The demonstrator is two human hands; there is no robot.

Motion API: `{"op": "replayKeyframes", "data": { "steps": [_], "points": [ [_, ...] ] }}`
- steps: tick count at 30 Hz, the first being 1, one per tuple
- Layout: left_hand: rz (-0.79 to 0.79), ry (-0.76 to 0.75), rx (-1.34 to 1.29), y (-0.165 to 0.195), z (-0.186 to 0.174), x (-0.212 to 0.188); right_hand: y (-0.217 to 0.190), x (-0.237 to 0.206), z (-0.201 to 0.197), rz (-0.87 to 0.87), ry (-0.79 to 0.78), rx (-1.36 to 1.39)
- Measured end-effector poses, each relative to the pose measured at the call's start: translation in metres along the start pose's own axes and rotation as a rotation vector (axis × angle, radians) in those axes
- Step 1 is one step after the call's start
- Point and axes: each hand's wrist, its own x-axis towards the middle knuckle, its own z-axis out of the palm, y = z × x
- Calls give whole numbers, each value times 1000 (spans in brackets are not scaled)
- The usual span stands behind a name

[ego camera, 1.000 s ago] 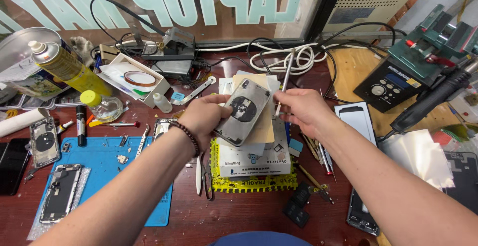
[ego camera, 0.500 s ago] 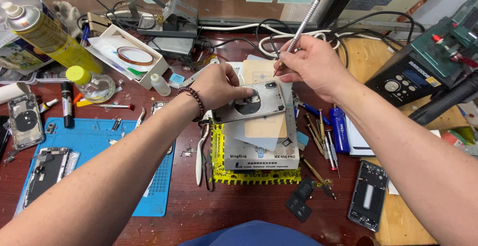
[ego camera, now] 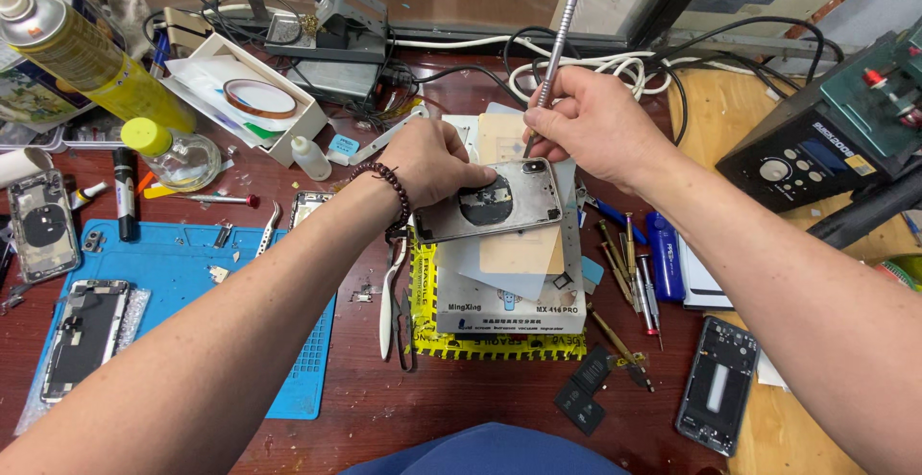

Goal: The person works at a repair bench on a disassembled phone back housing held in a jig, scraping and cleaning adhesive residue from it with a pen-style blade, then picks up the phone, presses its screen on and handles it. The person then walks to a shelf, takes a red basket of white padded envelopes, and arranges the envelopes in the basket.

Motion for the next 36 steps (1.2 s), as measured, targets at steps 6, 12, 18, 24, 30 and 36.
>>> {"op": "replayKeyframes", "data": {
  "steps": [6, 12, 18, 24, 30, 36],
  "points": [
    [-14, 5, 2, 1, 0, 0, -2, 1, 1, -10, 6, -15],
    [-24, 10, 32, 3, -1, -1, -9, -3, 5, -20, 10, -83],
    [-19, 19, 17, 3, 0, -1, -11, 5, 5, -102, -77, -152],
    [-30, 52, 23, 3, 3, -1, -5, 25, -2, 68, -159, -141],
    [-34, 54, 19, 3, 6, 1, 3, 31, -7, 136, -270, -92],
    [-33, 33, 23, 3, 6, 1, 11, 18, -6, 88, -90, 47]
  ]
}}
